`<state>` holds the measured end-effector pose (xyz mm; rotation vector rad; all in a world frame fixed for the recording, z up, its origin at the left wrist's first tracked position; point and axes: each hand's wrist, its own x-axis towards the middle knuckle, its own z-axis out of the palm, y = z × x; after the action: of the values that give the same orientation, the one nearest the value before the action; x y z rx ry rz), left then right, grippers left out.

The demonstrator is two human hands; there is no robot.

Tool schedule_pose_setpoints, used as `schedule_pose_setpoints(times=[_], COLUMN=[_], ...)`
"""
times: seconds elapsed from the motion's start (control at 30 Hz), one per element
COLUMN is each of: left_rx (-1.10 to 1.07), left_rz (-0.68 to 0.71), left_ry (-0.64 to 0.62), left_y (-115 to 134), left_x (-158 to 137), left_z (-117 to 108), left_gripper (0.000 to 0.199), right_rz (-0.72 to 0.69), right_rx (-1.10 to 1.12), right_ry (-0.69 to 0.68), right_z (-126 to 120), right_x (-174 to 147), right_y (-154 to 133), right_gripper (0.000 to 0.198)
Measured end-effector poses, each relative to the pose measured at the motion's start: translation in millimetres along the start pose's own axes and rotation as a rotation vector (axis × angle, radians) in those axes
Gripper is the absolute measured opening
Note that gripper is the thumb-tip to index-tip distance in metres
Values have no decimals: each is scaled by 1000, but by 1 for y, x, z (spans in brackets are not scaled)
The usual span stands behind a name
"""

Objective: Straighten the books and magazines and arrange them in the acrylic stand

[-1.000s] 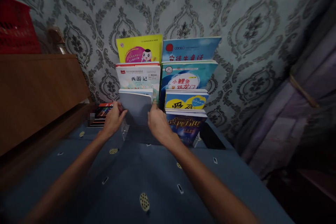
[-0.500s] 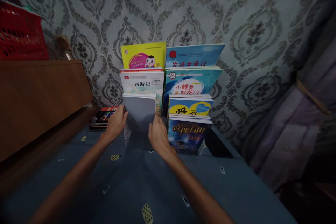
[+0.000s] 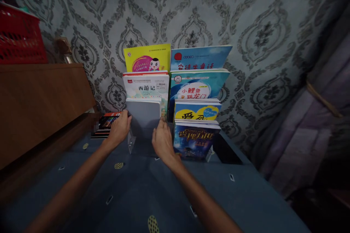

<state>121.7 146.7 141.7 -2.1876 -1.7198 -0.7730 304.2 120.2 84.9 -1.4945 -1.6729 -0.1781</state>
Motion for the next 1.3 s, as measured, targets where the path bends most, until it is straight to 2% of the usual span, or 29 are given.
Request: schedule_pose_setpoints(times=[0.27, 0.4, 0.57, 0.87, 1.1, 1.2, 1.3], left_rx=[72, 62, 69, 85, 2, -75, -189], left_rz=[-5, 1, -6, -35, -24, -1, 72], left_ry=[-20, -28, -38, -39, -70, -55, -19], left_y=[3, 3, 4, 5, -1, -8, -28], left_x=[-1, -1, 0, -1, -6, -12, -19], left_z=[-2, -5, -4, -4, -8, -1, 13], left_gripper=[15, 15, 17, 19, 19, 22, 26], right_rz=[3, 51, 40, 23, 4, -18, -45], right_rx=[103, 80, 51, 74, 131, 132, 131], right_ry=[55, 10, -21, -25, -13, -16, -20], right_z=[1, -1, -4, -3, 3, 4, 3], right_x=[5, 9, 8, 8, 0, -3, -6], right_y=[6, 7, 4, 8, 13, 14, 16], right_gripper=[57, 52, 48, 52, 58, 58, 59])
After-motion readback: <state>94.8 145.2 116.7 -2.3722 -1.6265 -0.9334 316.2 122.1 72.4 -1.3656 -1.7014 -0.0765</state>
